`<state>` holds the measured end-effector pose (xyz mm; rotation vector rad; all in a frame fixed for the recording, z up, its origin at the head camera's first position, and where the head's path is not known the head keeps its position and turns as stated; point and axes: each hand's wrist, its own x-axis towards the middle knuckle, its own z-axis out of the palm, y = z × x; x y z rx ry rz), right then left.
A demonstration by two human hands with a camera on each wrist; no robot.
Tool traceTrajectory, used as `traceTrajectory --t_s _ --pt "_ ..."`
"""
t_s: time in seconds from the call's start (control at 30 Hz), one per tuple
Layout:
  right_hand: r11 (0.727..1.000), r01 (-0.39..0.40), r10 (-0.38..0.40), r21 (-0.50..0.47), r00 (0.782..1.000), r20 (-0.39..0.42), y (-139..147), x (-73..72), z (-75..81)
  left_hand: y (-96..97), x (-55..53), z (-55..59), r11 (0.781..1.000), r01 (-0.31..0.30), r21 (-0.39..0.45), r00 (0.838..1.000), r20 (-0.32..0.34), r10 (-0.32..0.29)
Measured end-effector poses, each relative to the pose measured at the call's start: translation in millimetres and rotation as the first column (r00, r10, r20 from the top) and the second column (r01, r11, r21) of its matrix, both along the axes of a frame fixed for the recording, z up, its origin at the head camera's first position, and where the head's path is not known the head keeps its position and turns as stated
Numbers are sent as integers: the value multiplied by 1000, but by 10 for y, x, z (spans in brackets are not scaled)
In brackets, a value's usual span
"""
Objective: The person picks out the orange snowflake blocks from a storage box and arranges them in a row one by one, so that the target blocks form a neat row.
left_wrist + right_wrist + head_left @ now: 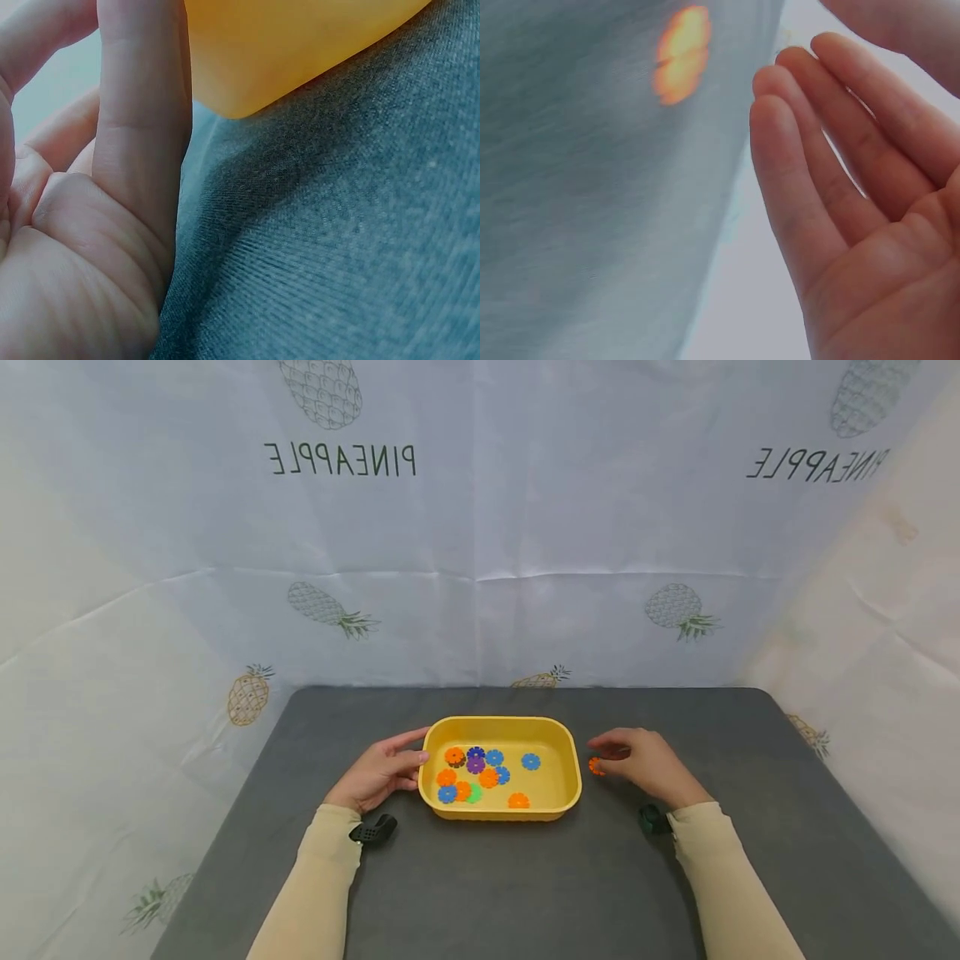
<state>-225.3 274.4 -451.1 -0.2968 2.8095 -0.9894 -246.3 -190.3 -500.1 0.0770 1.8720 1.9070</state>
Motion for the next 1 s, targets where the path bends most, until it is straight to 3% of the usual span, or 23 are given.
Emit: traceTrajectory --t_s 0.17,0.27,0.4,0.5,0.6,0.77,0.87,1.0 --pt "994 -101 102 36 994 -32 -257 -71 286 -6 -9 17 1000 -7 1 1000 -8 7" --pt "977 -198 201 78 979 -34 -441 -107 481 -8 -11 30 1000 -10 -2 1000 3 10" --pt "929 -341 346 143 938 -6 -707 -149 672 -4 3 27 1000 -8 6 1000 16 8" --pt "879 -440 442 183 896 35 -912 -188 757 -1 9 9 1000 -10 15 1000 20 10" --pt "827 -519 512 218 854 90 -1111 -243 763 -15 7 -6 1000 -15 25 1000 25 14" --pt "737 -619 592 271 785 183 -1377 -296 644 -25 4 -19 999 -8 40 1000 23 7" --pt "686 -654 618 319 755 219 -1500 -285 579 -26 1 -18 999 -6 43 1000 18 5" --pt "627 -673 629 393 734 254 -1615 -260 507 -39 -8 -18 999 5 42 1000 0 -5"
